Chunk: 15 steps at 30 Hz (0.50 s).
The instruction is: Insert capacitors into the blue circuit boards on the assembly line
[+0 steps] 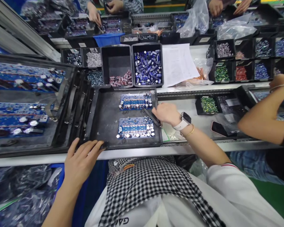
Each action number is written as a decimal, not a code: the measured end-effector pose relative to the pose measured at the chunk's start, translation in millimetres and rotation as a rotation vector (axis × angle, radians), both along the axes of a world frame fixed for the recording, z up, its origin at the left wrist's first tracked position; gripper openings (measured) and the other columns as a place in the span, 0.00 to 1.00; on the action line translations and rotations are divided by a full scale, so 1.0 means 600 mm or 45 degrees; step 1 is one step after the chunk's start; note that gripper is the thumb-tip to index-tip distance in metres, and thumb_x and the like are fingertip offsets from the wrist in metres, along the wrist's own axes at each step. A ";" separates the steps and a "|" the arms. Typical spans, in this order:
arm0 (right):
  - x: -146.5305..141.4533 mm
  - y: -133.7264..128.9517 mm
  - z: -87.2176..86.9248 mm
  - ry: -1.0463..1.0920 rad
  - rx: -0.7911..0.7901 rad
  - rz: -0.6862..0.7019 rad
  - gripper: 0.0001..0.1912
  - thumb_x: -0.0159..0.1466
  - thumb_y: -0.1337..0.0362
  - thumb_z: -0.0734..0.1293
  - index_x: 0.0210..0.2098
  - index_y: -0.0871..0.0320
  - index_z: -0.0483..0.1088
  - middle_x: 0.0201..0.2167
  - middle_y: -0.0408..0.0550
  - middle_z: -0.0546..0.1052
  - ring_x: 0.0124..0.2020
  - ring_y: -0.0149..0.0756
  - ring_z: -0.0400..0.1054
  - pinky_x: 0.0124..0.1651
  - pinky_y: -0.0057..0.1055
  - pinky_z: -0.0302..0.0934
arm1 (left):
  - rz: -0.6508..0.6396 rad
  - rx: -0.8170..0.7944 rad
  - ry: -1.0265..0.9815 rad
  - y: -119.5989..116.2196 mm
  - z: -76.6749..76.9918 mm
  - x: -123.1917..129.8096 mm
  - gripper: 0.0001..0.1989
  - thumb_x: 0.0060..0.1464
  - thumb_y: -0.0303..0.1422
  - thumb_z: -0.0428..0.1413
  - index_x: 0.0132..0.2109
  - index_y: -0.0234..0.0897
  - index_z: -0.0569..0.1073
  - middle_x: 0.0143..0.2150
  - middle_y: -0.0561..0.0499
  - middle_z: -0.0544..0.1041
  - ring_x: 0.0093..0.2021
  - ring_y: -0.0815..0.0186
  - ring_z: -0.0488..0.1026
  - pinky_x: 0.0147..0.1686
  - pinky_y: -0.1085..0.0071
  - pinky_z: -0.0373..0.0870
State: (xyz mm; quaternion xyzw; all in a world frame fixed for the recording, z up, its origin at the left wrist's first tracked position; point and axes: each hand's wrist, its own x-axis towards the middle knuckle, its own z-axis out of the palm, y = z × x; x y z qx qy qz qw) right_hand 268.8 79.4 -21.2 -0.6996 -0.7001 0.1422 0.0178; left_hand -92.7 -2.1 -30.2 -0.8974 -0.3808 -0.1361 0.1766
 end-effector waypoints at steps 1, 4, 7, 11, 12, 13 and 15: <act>-0.001 0.001 0.001 -0.037 -0.004 0.027 0.26 0.69 0.53 0.54 0.36 0.67 0.75 0.37 0.68 0.77 0.41 0.56 0.72 0.39 0.44 0.61 | 0.005 -0.009 -0.010 -0.001 -0.001 0.001 0.17 0.57 0.27 0.61 0.53 0.37 0.72 0.42 0.46 0.80 0.41 0.57 0.77 0.62 0.51 0.59; -0.003 -0.004 -0.001 -0.102 0.037 0.054 0.33 0.69 0.43 0.53 0.34 0.65 0.76 0.34 0.66 0.78 0.36 0.51 0.73 0.35 0.40 0.60 | 0.009 -0.026 -0.040 -0.004 -0.002 0.002 0.17 0.57 0.27 0.61 0.53 0.37 0.72 0.42 0.46 0.80 0.41 0.57 0.77 0.61 0.51 0.60; -0.001 -0.014 -0.007 -0.060 0.136 -0.040 0.39 0.67 0.37 0.49 0.31 0.64 0.75 0.32 0.66 0.77 0.36 0.50 0.73 0.37 0.40 0.60 | -0.002 -0.046 -0.047 -0.005 0.000 0.002 0.16 0.57 0.27 0.61 0.53 0.37 0.72 0.42 0.45 0.80 0.41 0.57 0.77 0.60 0.51 0.61; 0.007 -0.031 -0.041 0.424 0.370 -0.322 0.34 0.65 0.36 0.54 0.40 0.61 0.72 0.41 0.62 0.75 0.45 0.48 0.70 0.49 0.44 0.62 | -0.023 -0.071 -0.046 -0.004 -0.001 -0.002 0.15 0.58 0.27 0.60 0.52 0.34 0.72 0.42 0.44 0.79 0.42 0.57 0.76 0.60 0.49 0.61; 0.008 -0.036 -0.057 0.633 0.418 -0.394 0.33 0.64 0.37 0.56 0.46 0.60 0.71 0.47 0.61 0.73 0.49 0.46 0.68 0.53 0.44 0.62 | -0.025 -0.076 -0.050 -0.004 -0.001 -0.002 0.15 0.58 0.27 0.60 0.52 0.34 0.72 0.42 0.44 0.79 0.42 0.57 0.76 0.61 0.48 0.61; 0.007 -0.040 -0.075 0.871 0.427 -0.457 0.33 0.64 0.38 0.58 0.53 0.59 0.67 0.54 0.60 0.70 0.52 0.44 0.67 0.57 0.44 0.61 | -0.030 -0.084 -0.059 -0.002 -0.002 -0.002 0.14 0.59 0.27 0.59 0.52 0.33 0.73 0.42 0.44 0.79 0.42 0.57 0.76 0.61 0.47 0.60; 0.000 -0.048 -0.110 1.345 0.334 -0.583 0.33 0.64 0.40 0.59 0.61 0.54 0.61 0.62 0.55 0.65 0.59 0.40 0.64 0.62 0.43 0.58 | -0.042 -0.113 -0.088 0.000 -0.002 -0.002 0.13 0.59 0.27 0.58 0.51 0.33 0.73 0.42 0.44 0.78 0.42 0.57 0.76 0.61 0.48 0.61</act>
